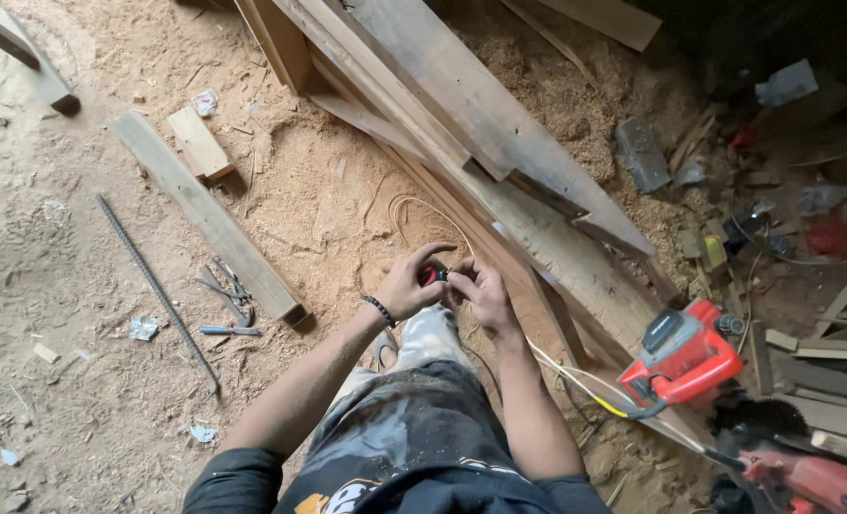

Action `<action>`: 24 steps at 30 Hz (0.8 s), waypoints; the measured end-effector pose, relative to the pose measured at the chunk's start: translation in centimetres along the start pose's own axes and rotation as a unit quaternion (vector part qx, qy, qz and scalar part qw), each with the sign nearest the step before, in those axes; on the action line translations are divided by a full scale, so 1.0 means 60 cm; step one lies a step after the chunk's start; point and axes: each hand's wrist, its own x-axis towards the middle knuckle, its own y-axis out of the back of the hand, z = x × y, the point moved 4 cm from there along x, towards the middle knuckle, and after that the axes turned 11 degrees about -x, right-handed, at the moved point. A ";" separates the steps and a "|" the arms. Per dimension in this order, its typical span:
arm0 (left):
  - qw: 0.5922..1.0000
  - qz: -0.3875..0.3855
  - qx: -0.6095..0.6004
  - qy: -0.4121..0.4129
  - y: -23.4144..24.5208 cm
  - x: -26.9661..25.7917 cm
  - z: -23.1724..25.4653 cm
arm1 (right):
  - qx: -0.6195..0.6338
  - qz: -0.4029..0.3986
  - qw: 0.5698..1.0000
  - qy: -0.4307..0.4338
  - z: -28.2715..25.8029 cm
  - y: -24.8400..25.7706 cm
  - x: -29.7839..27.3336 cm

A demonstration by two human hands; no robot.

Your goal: The person measures and marks a wooden beam using a measuring tape and a pencil, and later handles the beam while checking its dimensions and quality in a workshop.

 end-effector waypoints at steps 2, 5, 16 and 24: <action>0.999 0.015 -0.026 -0.015 0.018 0.042 -0.008 | -0.001 -0.002 1.000 0.001 -0.026 -0.002 0.030; 0.999 0.001 0.013 -0.031 0.047 0.116 -0.003 | 0.038 0.013 0.999 -0.015 -0.044 -0.003 0.074; 0.908 -0.048 0.412 0.048 0.246 0.397 0.051 | 0.203 0.263 0.937 -0.108 -0.037 0.129 0.214; 0.864 0.005 0.504 -0.001 0.316 0.479 0.107 | 0.109 0.436 0.887 -0.104 -0.007 0.155 0.260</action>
